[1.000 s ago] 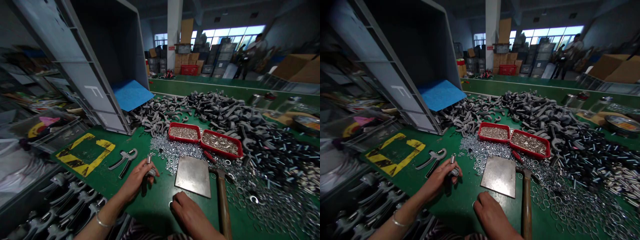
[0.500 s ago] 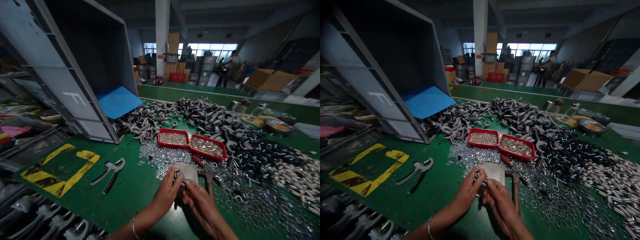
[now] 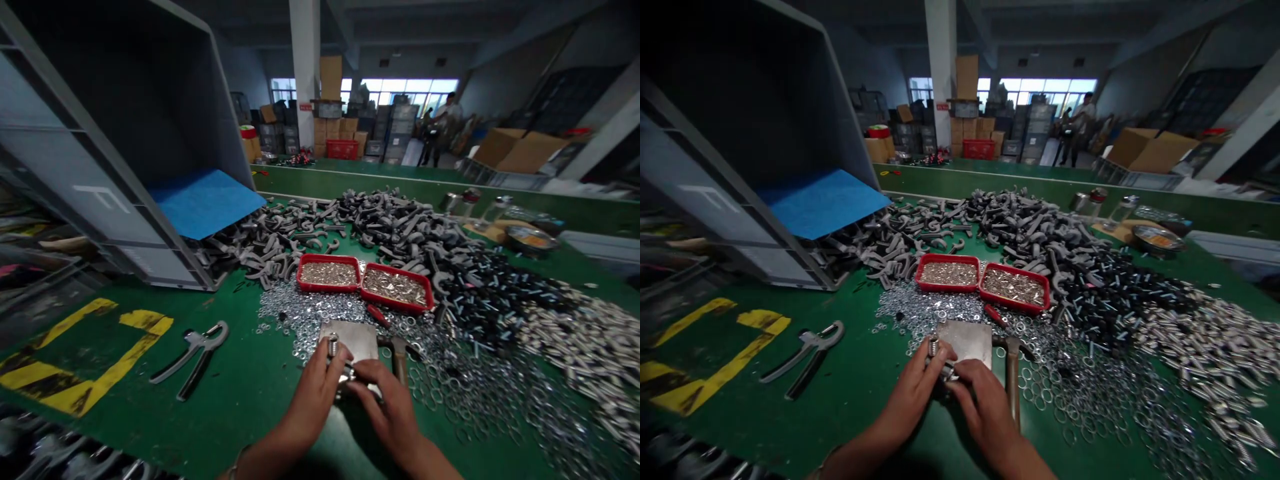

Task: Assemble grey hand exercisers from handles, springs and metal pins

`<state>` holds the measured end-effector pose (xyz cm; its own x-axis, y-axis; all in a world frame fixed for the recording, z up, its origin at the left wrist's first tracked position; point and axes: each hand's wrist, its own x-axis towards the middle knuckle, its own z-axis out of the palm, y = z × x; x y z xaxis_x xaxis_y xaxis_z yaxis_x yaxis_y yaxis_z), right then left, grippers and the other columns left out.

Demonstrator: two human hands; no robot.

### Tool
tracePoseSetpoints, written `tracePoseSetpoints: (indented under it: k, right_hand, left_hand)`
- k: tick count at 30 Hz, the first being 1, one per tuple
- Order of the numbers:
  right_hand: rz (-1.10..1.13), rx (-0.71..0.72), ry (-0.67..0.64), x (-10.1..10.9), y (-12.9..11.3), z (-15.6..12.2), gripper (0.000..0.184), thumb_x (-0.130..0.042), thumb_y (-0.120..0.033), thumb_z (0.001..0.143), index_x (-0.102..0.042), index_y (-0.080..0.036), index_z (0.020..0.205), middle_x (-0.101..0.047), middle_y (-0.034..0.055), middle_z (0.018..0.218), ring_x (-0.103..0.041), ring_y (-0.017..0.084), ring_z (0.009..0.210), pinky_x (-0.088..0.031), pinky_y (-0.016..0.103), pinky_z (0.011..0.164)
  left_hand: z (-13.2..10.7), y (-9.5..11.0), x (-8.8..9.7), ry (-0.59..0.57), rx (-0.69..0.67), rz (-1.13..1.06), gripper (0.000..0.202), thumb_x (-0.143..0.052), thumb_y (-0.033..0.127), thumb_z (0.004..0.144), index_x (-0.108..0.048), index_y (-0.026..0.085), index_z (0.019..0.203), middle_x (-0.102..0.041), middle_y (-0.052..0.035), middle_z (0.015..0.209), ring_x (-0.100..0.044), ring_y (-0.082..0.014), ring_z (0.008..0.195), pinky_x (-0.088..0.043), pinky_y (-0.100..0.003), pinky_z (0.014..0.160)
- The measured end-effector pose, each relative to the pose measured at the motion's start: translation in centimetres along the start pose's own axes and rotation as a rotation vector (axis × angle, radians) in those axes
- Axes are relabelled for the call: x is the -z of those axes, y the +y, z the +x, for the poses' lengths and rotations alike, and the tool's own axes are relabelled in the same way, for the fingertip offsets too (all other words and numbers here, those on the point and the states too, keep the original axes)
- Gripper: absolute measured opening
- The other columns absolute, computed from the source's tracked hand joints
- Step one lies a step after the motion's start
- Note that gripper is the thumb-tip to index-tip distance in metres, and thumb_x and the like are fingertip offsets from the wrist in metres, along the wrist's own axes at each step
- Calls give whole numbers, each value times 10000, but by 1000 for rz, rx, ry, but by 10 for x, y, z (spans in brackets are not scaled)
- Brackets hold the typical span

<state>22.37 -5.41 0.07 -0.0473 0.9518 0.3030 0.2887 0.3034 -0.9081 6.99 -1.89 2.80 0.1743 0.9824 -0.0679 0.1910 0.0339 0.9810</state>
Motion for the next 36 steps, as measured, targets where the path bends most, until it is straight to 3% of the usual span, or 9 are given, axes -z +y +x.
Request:
tracePoseSetpoints:
  k: [3,9,12,18,22,25,28,32,36]
  right_hand:
    - [-111,54,-20,-1,6,-4,288,-599,-256,926,-657,-289,1207,-734,72,1063,-672,251,968,-512,409,875]
    - [356,-367,167,-15,5,-5,175,-583,-395,938,-600,-243,1022,-668,-26,751,-616,146,583,-475,239,511]
    - [245,-296,95,-8,8,-7,177,-564,-383,957,-615,-243,1053,-656,-28,734,-607,138,575,-483,243,539]
    - [-232,5,-50,10,16,-7,286,-523,-281,978,-634,-277,1242,-733,69,1084,-681,224,975,-522,348,863]
    - [-546,-26,-187,68,33,6,304,-523,-268,964,-636,-297,1244,-727,48,1098,-674,219,987,-534,329,852]
    - [-908,-254,55,142,58,28,265,-429,-217,977,-670,-180,1083,-690,115,1061,-638,238,981,-499,378,883]
    - [-1105,-440,127,200,81,52,212,-465,-193,955,-657,-107,981,-654,183,1032,-634,265,936,-494,400,817]
    - [-1247,-572,58,218,95,72,145,-551,-234,941,-652,-132,924,-667,121,970,-662,239,877,-488,352,730]
    - [-1294,-596,-31,217,96,70,158,-568,-225,920,-659,-118,847,-687,188,909,-685,314,880,-453,359,689]
  left_hand:
    - [8,-6,-1,-44,-12,15,356,-489,509,930,-569,198,1084,-650,-107,1101,-578,-272,1056,-398,-393,984]
    - [21,-7,-12,-93,-16,-28,341,-480,529,917,-571,203,955,-643,-66,922,-603,-248,931,-449,-340,861]
    - [21,0,-13,-127,1,-33,346,-506,543,898,-579,207,942,-644,-55,895,-601,-236,896,-452,-321,840]
    - [28,-8,-13,-179,7,-31,351,-537,568,876,-583,220,868,-637,-35,815,-605,-236,877,-477,-312,806]
    - [36,-11,-8,-77,42,-74,416,-519,618,872,-589,208,875,-632,-26,779,-598,-202,729,-485,-289,688]
    - [43,-6,-5,-19,7,-96,442,-493,629,895,-592,198,891,-649,-34,813,-603,-183,718,-487,-281,699]
    - [43,-3,-13,-46,-3,-117,448,-490,631,902,-594,195,880,-653,-40,823,-610,-186,746,-488,-282,713]
    - [34,-5,-30,-141,39,-184,467,-514,644,889,-601,185,886,-648,-48,819,-612,-190,747,-493,-288,705]
    - [28,-13,-31,-112,115,-361,477,-586,638,854,-599,163,893,-654,-62,850,-596,-174,745,-485,-280,706]
